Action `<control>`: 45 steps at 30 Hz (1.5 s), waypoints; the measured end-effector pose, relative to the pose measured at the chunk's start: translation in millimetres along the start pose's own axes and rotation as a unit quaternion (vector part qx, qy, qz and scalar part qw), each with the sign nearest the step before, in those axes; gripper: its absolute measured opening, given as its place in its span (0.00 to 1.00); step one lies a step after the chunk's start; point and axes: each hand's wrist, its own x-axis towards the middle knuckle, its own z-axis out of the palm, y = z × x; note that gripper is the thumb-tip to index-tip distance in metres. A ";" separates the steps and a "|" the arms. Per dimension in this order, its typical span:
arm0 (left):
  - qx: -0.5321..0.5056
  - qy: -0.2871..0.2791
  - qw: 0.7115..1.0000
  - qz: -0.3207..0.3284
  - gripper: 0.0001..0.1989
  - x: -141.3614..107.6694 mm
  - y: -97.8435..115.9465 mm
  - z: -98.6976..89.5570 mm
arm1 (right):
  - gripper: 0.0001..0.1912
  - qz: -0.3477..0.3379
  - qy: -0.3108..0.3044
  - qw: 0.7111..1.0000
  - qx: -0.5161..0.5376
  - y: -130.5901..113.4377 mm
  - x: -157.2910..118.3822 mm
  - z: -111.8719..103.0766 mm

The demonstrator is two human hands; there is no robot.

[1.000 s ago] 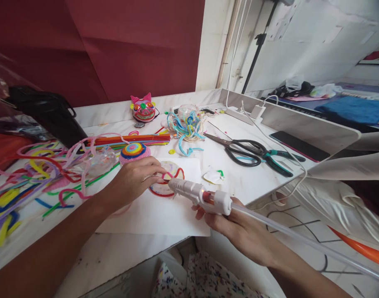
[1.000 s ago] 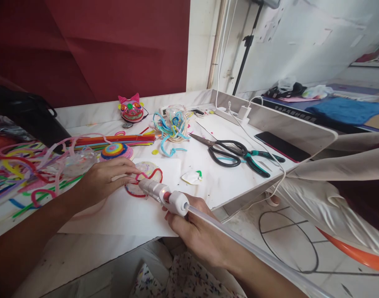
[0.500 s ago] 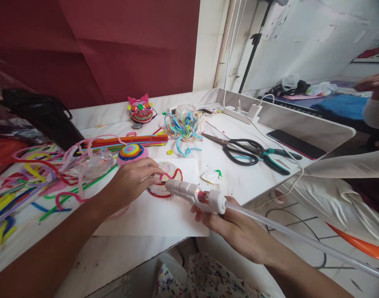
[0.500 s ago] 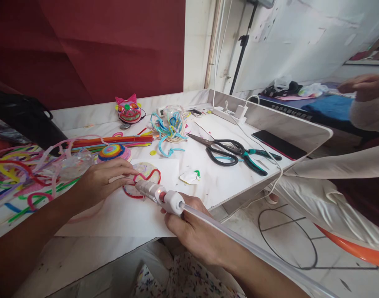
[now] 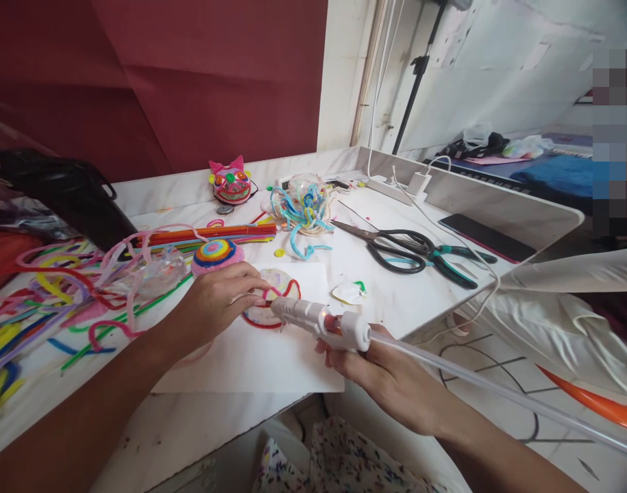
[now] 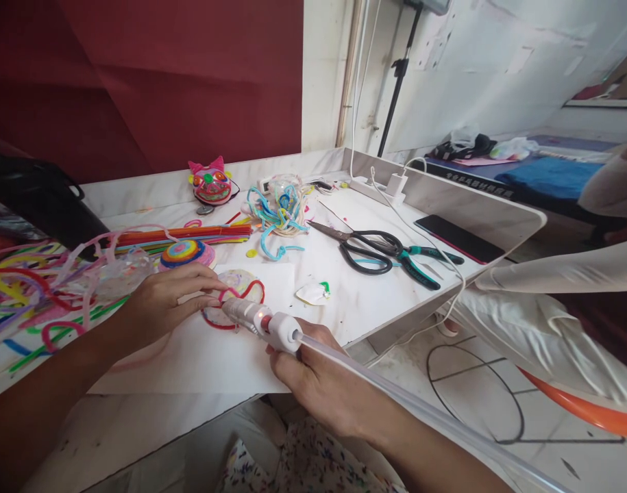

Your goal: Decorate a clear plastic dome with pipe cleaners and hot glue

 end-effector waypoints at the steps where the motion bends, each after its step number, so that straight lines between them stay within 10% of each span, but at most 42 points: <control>1: -0.003 -0.001 1.000 -0.003 0.11 0.0 0.3 -0.2 | 0.11 -0.003 0.002 1.000 0.001 -0.5 0.0 -0.2; 45: -0.008 0.002 1.000 0.000 0.10 0.3 1.7 -0.3 | 0.12 0.005 -0.003 1.000 0.000 -4.3 1.6 -1.7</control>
